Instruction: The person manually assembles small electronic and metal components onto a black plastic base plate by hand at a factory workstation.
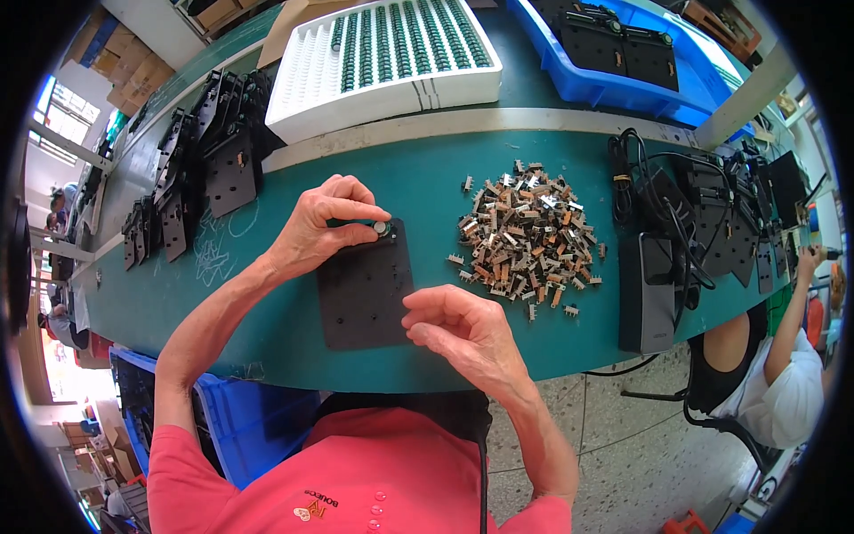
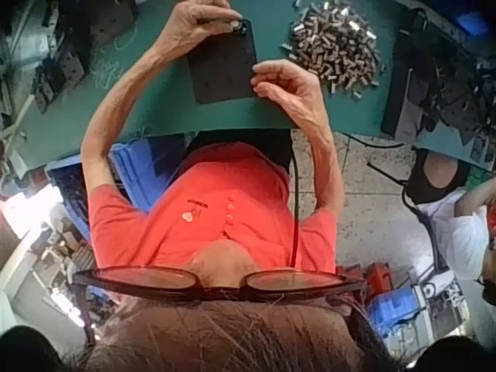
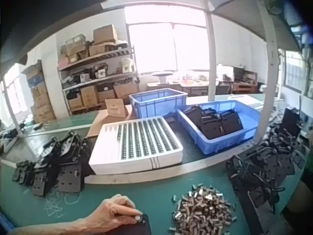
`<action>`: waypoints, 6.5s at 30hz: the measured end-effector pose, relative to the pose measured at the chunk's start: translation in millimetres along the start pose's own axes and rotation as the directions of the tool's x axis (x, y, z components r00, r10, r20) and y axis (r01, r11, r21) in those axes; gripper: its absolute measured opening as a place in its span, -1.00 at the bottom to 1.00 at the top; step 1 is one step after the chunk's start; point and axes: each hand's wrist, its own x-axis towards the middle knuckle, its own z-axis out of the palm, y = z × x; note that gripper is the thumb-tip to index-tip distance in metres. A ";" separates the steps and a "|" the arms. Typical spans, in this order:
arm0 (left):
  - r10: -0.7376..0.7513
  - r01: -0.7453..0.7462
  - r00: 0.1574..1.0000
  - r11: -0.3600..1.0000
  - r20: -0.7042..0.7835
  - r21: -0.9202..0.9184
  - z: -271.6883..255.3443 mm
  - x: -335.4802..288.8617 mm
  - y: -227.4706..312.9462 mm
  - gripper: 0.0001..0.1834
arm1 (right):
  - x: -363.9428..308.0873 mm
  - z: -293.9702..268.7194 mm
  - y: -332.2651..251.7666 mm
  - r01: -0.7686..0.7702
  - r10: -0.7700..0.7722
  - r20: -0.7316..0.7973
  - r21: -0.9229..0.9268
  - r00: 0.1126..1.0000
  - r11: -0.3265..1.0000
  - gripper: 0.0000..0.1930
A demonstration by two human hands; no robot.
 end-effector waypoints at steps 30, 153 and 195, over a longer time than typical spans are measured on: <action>0.005 0.181 0.908 0.898 -0.420 0.402 -144.2 66.9 -54.8 -0.73 | -5.5 1.0 10.8 0.033 -0.033 -0.020 0.015 0.999 0.999 -0.73; 0.292 -0.203 0.926 0.920 -0.239 0.336 47.9 -39.9 37.5 -0.77 | -6.5 16.3 36.5 0.468 -0.714 -0.133 -0.670 0.687 0.576 -0.81; -0.106 0.135 0.987 0.950 -0.118 0.283 -14.6 -52.7 17.4 -0.61 | -9.8 16.6 33.8 0.435 -0.644 -0.165 -0.612 0.747 0.661 -0.87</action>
